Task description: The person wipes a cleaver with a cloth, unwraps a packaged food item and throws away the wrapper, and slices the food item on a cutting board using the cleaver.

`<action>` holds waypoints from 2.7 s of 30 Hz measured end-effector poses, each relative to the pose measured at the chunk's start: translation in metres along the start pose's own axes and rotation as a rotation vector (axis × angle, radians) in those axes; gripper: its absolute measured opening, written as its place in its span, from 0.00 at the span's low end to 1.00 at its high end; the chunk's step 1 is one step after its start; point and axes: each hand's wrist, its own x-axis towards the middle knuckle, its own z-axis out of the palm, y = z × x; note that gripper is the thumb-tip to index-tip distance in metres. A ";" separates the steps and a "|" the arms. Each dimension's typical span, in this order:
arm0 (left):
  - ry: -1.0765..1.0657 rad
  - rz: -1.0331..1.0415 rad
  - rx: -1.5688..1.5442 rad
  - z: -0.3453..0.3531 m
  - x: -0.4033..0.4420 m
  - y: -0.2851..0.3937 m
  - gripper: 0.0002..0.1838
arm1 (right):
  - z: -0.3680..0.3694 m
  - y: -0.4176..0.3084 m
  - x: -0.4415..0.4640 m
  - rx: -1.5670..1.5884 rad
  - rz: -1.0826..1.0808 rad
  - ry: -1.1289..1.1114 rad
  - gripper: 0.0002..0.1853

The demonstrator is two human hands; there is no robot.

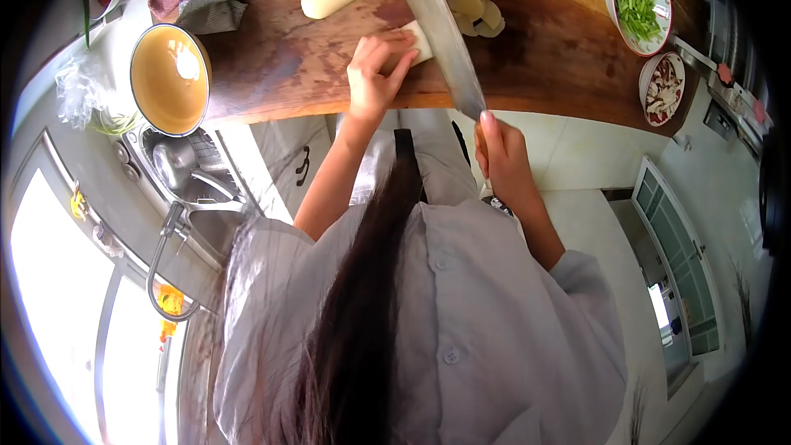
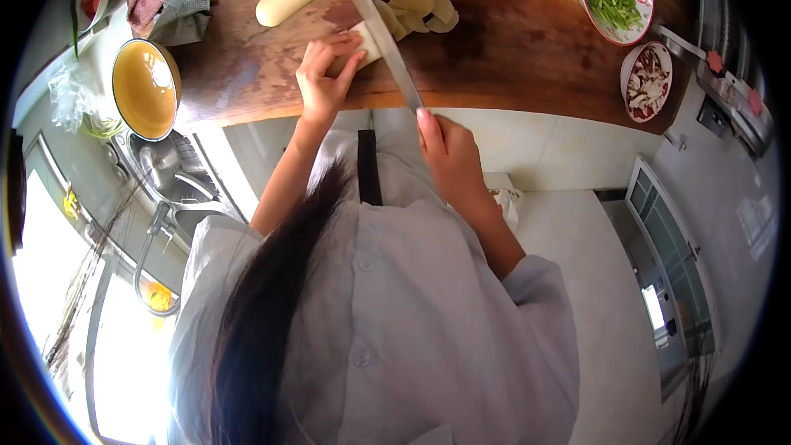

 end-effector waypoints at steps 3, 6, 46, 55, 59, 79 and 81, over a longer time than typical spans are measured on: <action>0.003 0.003 -0.003 0.001 0.000 0.000 0.09 | -0.003 0.012 -0.006 -0.008 -0.016 0.011 0.26; -0.012 -0.002 -0.025 -0.001 0.000 0.000 0.09 | 0.009 0.021 0.003 -0.183 -0.063 0.079 0.27; -0.052 -0.028 -0.019 -0.011 -0.003 0.000 0.12 | 0.006 0.009 0.005 0.179 -0.118 -0.016 0.25; -0.034 -0.025 -0.024 -0.009 -0.003 -0.002 0.12 | 0.003 0.008 0.004 0.150 -0.101 -0.022 0.25; -0.029 -0.028 -0.025 -0.008 -0.003 -0.003 0.12 | 0.005 0.005 0.002 0.176 -0.086 -0.006 0.25; -0.005 -0.022 -0.003 -0.006 -0.004 -0.002 0.11 | 0.001 -0.003 -0.001 -0.001 -0.043 0.020 0.24; -0.014 -0.038 -0.025 -0.006 -0.004 -0.001 0.10 | 0.000 -0.002 -0.002 -0.021 -0.032 0.024 0.24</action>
